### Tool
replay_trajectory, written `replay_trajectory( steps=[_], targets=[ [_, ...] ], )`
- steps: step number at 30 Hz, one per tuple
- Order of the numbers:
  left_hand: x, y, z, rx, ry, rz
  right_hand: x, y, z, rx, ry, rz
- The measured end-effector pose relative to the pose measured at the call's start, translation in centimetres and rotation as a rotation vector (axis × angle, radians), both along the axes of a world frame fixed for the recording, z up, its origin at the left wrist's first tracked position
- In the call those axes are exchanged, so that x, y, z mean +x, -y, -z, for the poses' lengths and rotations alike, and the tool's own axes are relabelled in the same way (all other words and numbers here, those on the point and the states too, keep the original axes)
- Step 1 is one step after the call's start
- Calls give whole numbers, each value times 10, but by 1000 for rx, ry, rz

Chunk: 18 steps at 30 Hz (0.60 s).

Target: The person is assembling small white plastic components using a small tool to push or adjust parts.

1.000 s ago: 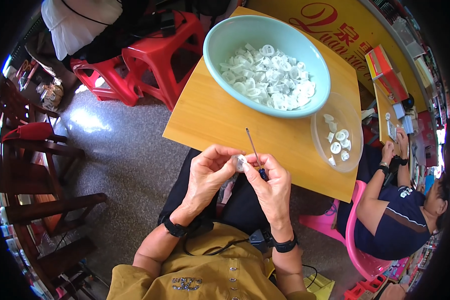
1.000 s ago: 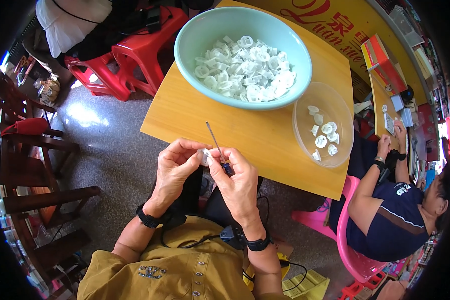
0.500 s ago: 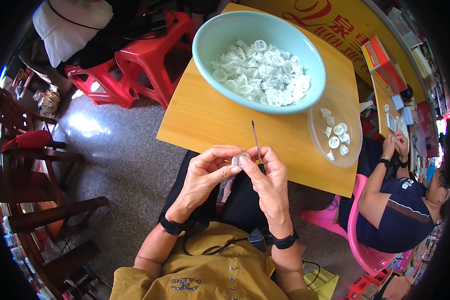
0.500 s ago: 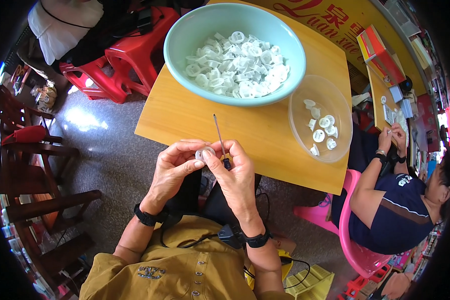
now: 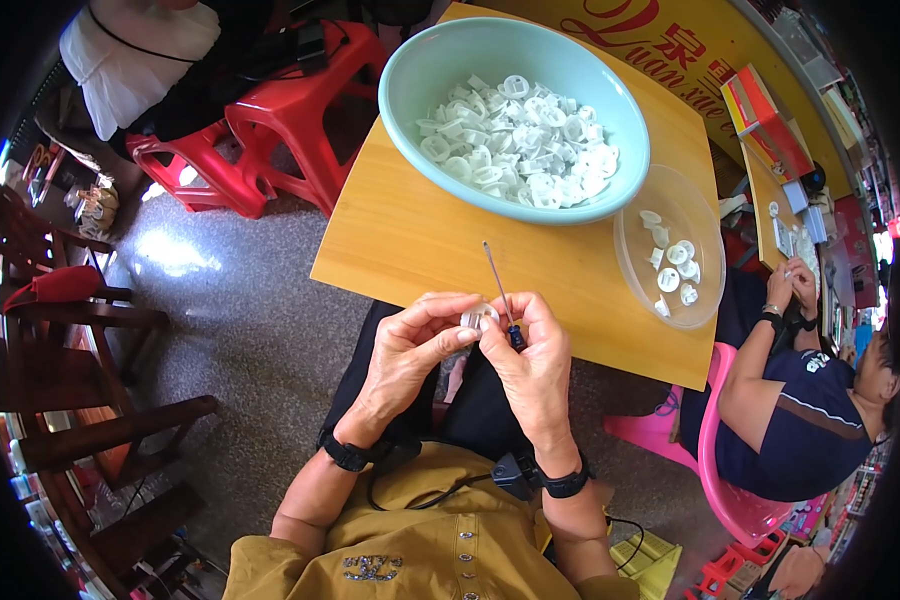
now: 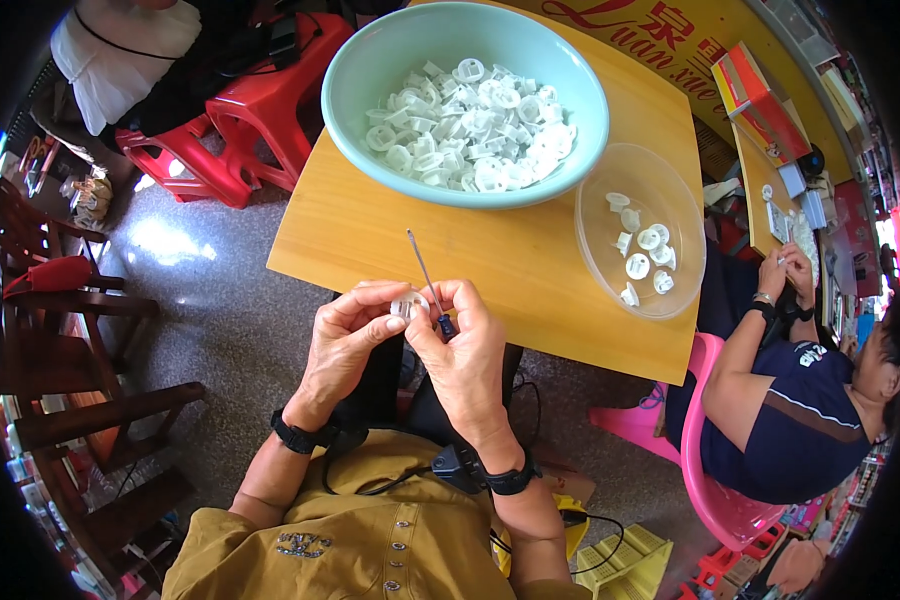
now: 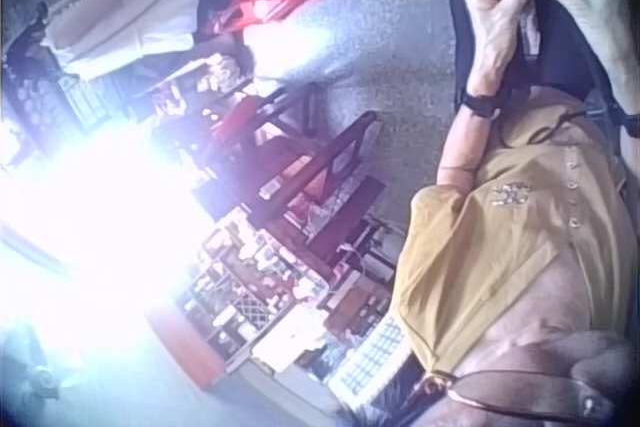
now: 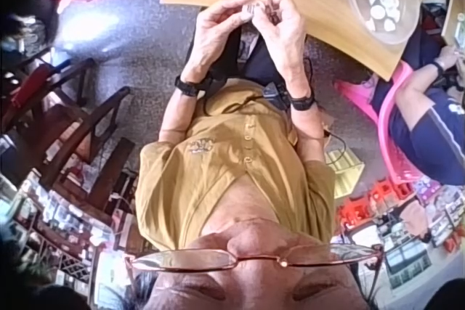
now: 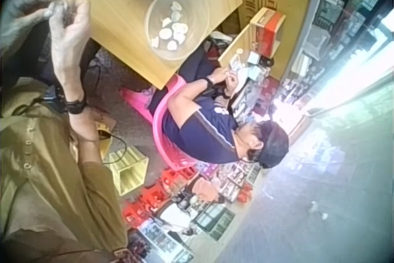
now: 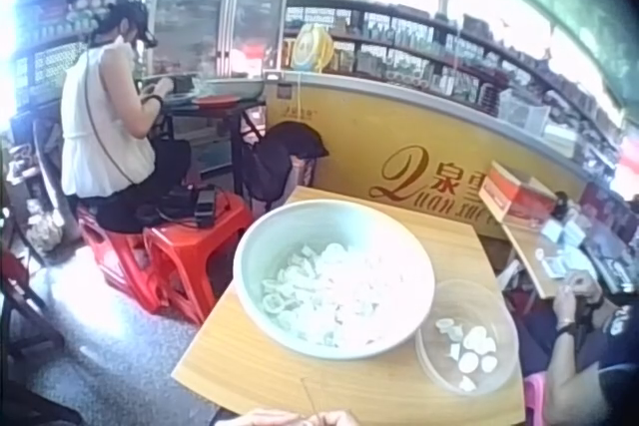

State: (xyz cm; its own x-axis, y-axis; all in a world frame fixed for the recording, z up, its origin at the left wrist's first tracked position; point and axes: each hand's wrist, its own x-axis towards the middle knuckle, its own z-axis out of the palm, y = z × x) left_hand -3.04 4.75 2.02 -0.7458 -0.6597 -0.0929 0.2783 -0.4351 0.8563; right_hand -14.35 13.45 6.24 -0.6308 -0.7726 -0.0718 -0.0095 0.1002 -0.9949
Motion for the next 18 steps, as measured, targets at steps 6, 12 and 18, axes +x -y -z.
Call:
replay_trajectory(
  steps=[6, 12, 18],
  targets=[
    [-1, 0, 3, -17, 16, 2, 5, 3, 1, 85, -190, 53],
    [3, 5, -4, 125, -75, -12, 4, -5, -4, -86, -41, 209],
    [3, 10, -7, 159, -125, -1, -7, -56, -84, -991, 519, -616]
  ],
)
